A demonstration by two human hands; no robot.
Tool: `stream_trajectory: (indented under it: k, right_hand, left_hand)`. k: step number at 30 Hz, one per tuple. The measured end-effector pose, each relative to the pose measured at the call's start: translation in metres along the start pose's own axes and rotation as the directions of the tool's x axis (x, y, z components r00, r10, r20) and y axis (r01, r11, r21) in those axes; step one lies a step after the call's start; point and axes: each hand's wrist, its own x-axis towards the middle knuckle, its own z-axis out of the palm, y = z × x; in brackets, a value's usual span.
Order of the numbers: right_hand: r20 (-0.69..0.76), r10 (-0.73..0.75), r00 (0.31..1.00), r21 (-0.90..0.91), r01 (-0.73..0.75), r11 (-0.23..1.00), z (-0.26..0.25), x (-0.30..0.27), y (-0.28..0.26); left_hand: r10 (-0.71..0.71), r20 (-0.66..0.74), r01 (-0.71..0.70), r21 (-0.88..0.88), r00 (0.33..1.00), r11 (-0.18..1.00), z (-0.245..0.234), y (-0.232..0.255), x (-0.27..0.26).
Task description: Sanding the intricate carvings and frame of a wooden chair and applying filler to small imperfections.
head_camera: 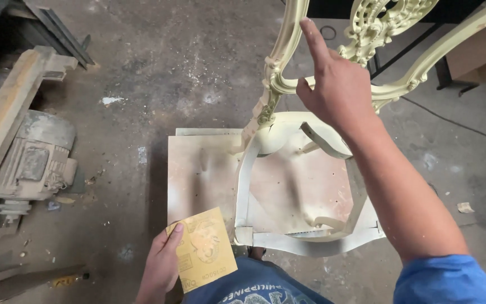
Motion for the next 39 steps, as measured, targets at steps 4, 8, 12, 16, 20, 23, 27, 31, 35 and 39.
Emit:
stream_trajectory:
  k: [4, 8, 12, 16, 20, 23, 27, 31, 35, 39]
  right_hand:
    - [0.042, 0.027, 0.999, -0.006, -0.027, 1.0, -0.011, 0.012, -0.002]
    - [-0.014, -0.005, 1.0, -0.121, 0.004, 0.993, -0.007, 0.016, 0.0]
    - [-0.09, -0.06, 0.994, -0.261, 0.034, 0.965, 0.004, 0.016, 0.004]
    - [-0.087, -0.07, 0.994, -0.242, 0.047, 0.969, 0.007, 0.012, 0.003]
    - [-0.046, -0.044, 0.998, -0.135, 0.038, 0.99, 0.01, 0.009, 0.0]
    - [-0.046, -0.04, 0.998, -0.107, 0.035, 0.994, 0.017, 0.006, 0.001]
    - [0.043, 0.012, 0.999, -0.061, -0.009, 0.998, 0.017, 0.004, -0.005]
    - [0.0, 0.0, 1.0, -0.061, 0.0, 0.998, 0.026, 0.0, -0.005]
    - [0.016, 0.014, 1.0, -0.056, -0.013, 0.998, 0.032, -0.003, -0.005]
    - [0.143, 0.064, 0.988, 0.114, -0.081, 0.99, 0.013, -0.007, -0.009]
  left_hand:
    - [0.011, 0.051, -0.006, -0.094, 0.999, 0.996, -0.007, -0.001, 0.005]
    - [-0.031, 0.003, 0.031, -0.078, 1.0, 0.997, -0.005, 0.009, -0.007]
    - [-0.066, -0.031, 0.064, -0.077, 0.997, 0.995, -0.005, 0.012, -0.01]
    - [-0.121, -0.102, 0.115, -0.063, 0.987, 0.991, 0.0, 0.017, -0.016]
    - [-0.14, -0.16, 0.144, 0.011, 0.977, 0.989, 0.002, 0.02, -0.019]
    - [-0.135, -0.141, 0.125, -0.077, 0.981, 0.989, 0.001, 0.019, -0.019]
    - [-0.104, -0.107, 0.098, -0.06, 0.989, 0.993, -0.001, 0.018, -0.022]
    - [-0.099, -0.093, 0.093, -0.066, 0.991, 0.993, -0.002, 0.016, -0.022]
    - [-0.12, -0.151, 0.122, 0.002, 0.981, 0.993, 0.001, 0.02, -0.029]
    - [-0.149, -0.185, 0.151, 0.001, 0.971, 0.988, 0.006, 0.025, -0.037]
